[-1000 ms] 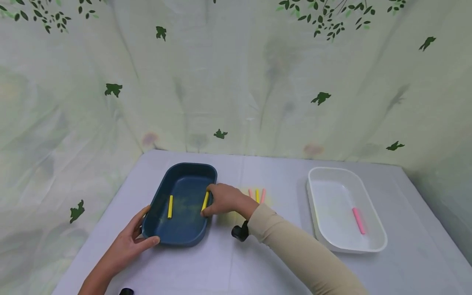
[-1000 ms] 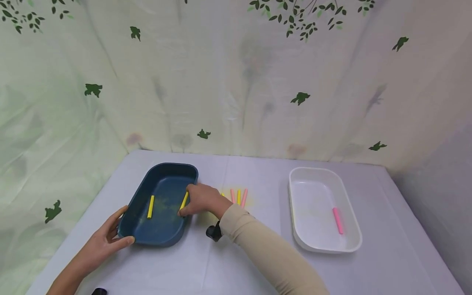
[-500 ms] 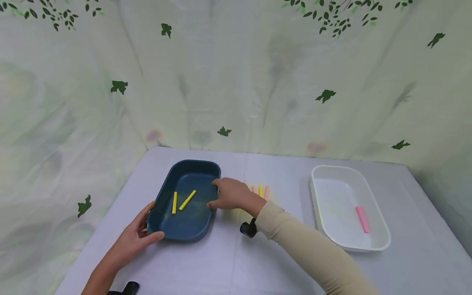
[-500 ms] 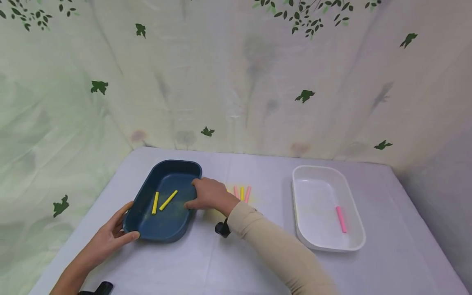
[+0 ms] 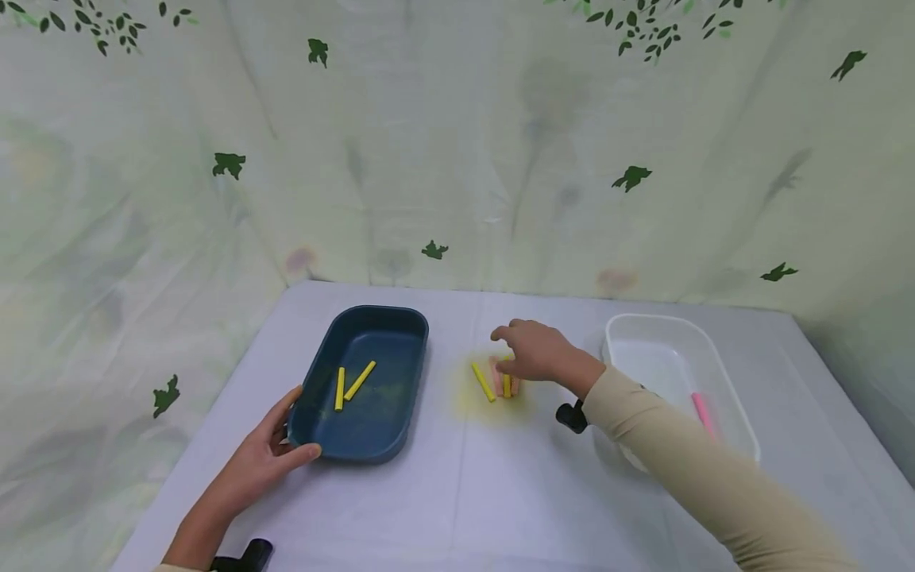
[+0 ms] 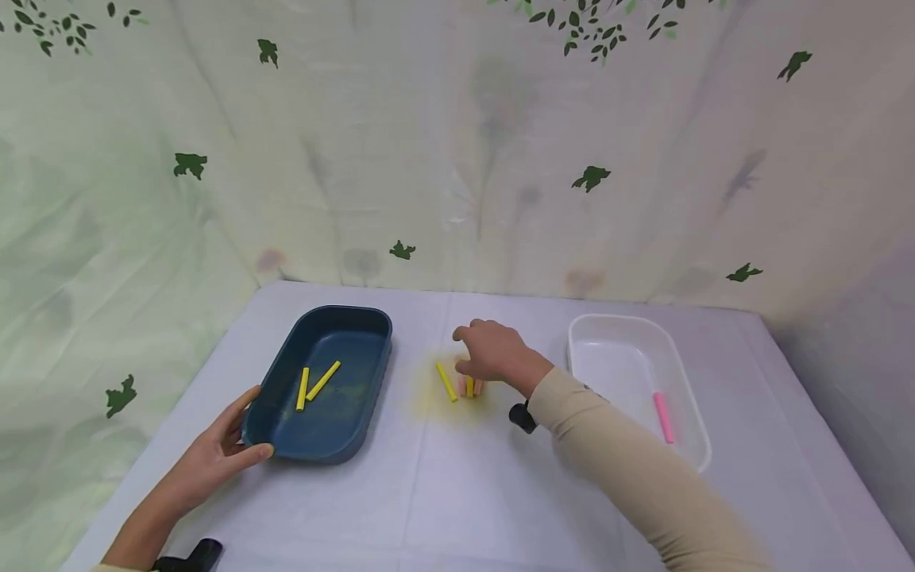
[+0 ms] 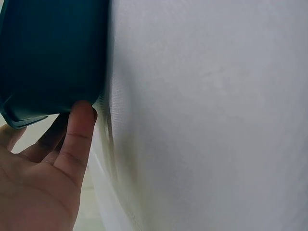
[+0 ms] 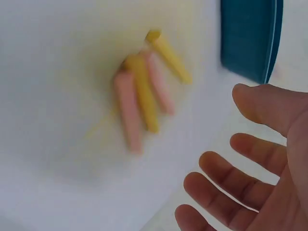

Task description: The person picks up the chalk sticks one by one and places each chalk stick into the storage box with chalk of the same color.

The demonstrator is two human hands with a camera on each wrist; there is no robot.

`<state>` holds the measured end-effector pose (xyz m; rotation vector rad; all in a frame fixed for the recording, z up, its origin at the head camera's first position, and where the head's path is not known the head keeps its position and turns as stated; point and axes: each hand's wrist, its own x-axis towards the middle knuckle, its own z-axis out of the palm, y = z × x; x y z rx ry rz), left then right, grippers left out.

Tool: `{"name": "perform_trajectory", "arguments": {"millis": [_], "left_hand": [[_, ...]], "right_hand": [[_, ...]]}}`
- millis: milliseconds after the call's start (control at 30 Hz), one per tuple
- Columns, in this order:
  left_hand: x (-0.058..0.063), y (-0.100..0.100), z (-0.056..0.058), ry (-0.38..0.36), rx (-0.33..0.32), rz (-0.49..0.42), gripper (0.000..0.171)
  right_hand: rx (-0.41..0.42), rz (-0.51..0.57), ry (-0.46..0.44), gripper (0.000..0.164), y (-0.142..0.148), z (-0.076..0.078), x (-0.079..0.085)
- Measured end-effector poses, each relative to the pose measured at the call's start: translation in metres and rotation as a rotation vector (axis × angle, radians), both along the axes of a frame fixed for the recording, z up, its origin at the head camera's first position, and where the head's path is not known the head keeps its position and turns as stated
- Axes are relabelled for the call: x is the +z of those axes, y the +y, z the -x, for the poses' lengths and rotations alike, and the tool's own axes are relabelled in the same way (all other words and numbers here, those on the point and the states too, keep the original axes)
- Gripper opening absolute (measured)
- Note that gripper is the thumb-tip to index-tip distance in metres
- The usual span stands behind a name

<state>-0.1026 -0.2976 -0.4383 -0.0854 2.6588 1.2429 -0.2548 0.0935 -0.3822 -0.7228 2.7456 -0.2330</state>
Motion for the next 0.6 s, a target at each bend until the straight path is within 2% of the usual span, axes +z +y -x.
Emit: {"name": "perform_trajectory", "arguments": {"millis": [133,300,600], "left_hand": [[-0.001,0.000,0.000,0.001,-0.004,-0.013,0.097],[0.001,0.001,0.001,0.004,-0.001,-0.008,0.099],[0.002,0.004,-0.001,-0.010,0.004,0.004,0.100]], "right_hand": [[0.013,0.009,0.005,0.050,0.022,0.007,0.000],[0.044,0.043,-0.013,0.054,0.032,0.010,-0.002],[0.041,0.046,-0.028,0.075,0.025,0.005,-0.034]]}}
